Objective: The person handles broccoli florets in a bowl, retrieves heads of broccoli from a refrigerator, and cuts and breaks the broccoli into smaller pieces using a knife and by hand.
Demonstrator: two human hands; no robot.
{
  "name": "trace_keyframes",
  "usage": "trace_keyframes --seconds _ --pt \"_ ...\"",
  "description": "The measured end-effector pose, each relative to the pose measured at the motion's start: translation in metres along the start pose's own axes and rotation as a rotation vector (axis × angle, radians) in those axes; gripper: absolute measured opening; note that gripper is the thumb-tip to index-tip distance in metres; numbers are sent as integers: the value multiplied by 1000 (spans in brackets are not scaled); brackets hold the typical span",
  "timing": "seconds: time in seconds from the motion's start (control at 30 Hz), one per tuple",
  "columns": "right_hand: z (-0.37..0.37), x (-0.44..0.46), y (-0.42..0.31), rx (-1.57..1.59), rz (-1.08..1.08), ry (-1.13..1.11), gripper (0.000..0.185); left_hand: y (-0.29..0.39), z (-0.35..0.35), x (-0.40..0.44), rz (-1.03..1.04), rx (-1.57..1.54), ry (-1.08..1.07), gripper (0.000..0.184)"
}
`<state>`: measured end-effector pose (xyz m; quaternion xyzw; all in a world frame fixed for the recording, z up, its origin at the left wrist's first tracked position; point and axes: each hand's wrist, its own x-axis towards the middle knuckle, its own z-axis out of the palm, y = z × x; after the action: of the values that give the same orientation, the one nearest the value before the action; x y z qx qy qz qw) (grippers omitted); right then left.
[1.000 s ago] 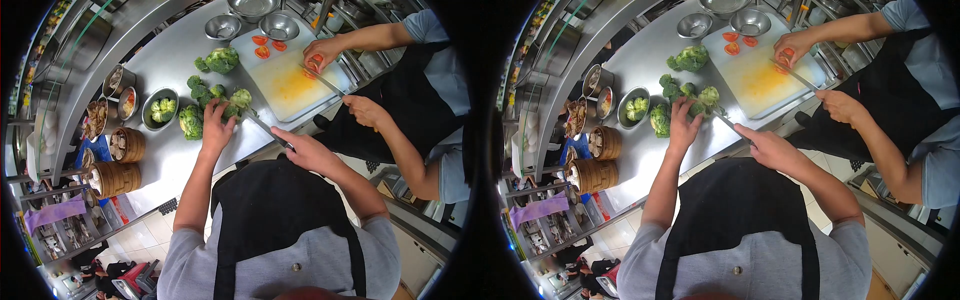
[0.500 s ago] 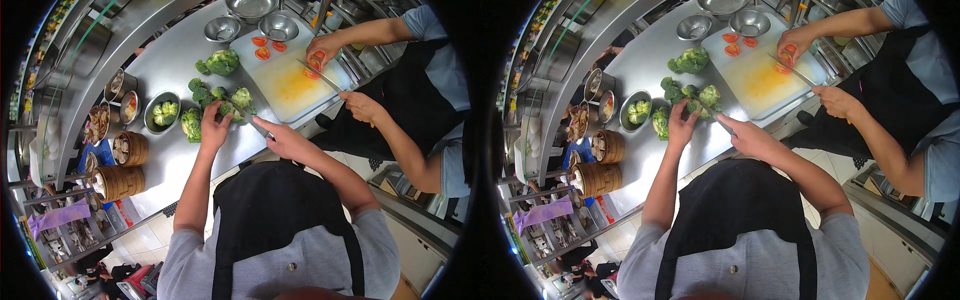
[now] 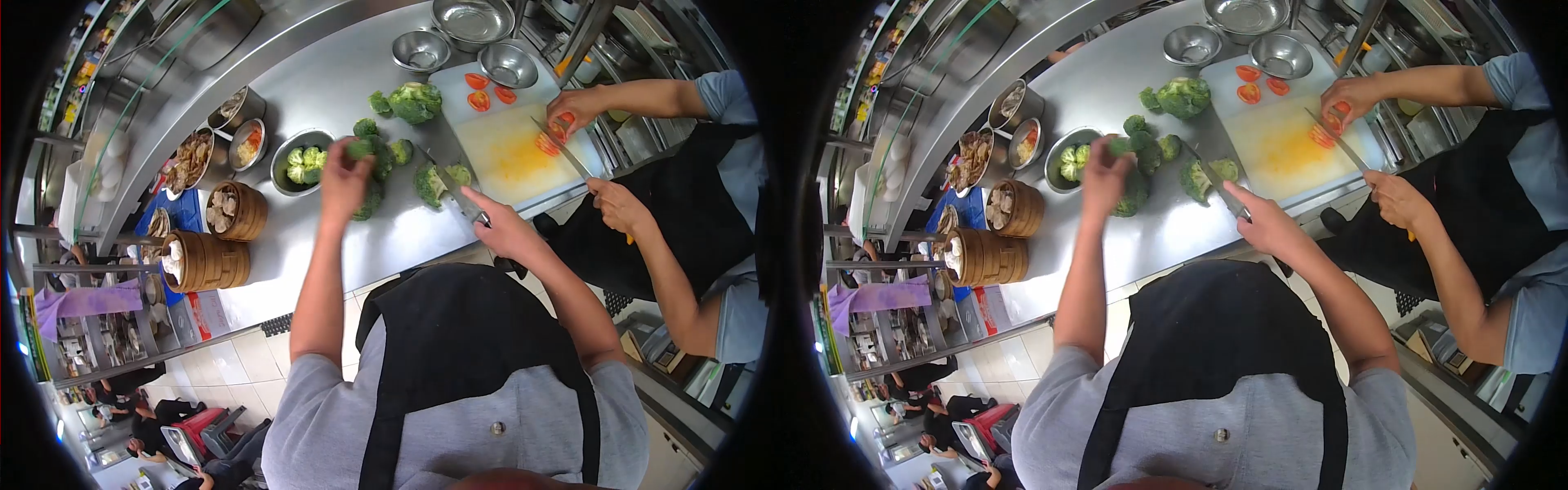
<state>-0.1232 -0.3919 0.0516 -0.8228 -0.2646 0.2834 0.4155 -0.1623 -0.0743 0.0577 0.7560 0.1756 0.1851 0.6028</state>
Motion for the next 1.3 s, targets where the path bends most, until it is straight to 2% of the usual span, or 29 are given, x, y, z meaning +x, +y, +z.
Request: trace_keyframes --seconds 0.03,0.1,0.13,0.2,0.23,0.3,0.33,0.37,0.4,0.43,0.47,0.53,0.57,0.63,0.67,0.73,0.77,0.83,0.87,0.9,0.93,1.0,1.07,1.3 --pt "-1 -1 1 -5 3 4 71 4 -24 8 39 301 47 42" --pt "-3 -4 0 -20 43 -32 71 -29 -68 29 287 729 130 52" --pt "-10 -6 -15 24 132 -103 70 -49 -85 41 238 728 126 53" --pt "-13 -9 -21 69 241 -166 69 -41 -94 43 190 938 -29 52" --pt "-8 -8 -13 43 125 -112 68 -32 -83 38 191 934 -46 52" --pt "-8 -12 -8 27 72 -88 68 -15 -45 21 485 948 117 50" --pt "-8 -15 -8 19 46 -76 67 5 -16 4 309 660 22 48" --pt "-9 -18 -8 3 29 -70 67 15 10 -9 65 522 -96 47" --pt "-9 -21 -5 -4 23 -65 68 -8 29 -13 109 447 -183 53" --pt "-10 -23 -1 -11 16 -59 68 13 47 -21 -44 459 -319 65" --pt "-9 -28 7 -15 -88 35 68 6 54 -21 -45 459 -327 65" --pt "-18 -39 -3 -16 -186 137 68 -23 70 -12 -199 396 -507 76" --pt "-37 -47 -34 62 89 8 68 -33 71 -6 -267 314 -574 81" --pt "-45 -57 -40 151 369 -116 68 -35 70 -3 -254 310 -599 81" --pt "-40 -60 -22 122 210 -47 68 -36 71 -3 -241 302 -612 81" --pt "-25 -61 13 98 52 27 69 -22 74 -15 -221 270 -595 77" --pt "-16 -60 30 0 -133 141 70 -13 75 -23 -118 288 -545 74" --pt "-22 -63 22 -96 -313 261 71 -24 77 -31 124 319 -465 72" --pt "-39 -70 -10 67 -34 86 71 -21 77 -36 120 324 -473 72" --pt "-50 -76 -30 230 244 -94 71 -14 77 -42 321 478 -417 75" --pt "-53 -77 -33 240 247 -95 71 -11 78 -48 526 627 -357 77" --pt "-56 -75 -32 339 334 -203 73 -15 78 -57 479 579 -374 79" --pt "-54 -75 -26 379 315 -216 74 -19 78 -62 515 637 -336 79" --pt "-49 -64 -24 294 311 -234 78 -22 77 -57 474 586 -320 79"
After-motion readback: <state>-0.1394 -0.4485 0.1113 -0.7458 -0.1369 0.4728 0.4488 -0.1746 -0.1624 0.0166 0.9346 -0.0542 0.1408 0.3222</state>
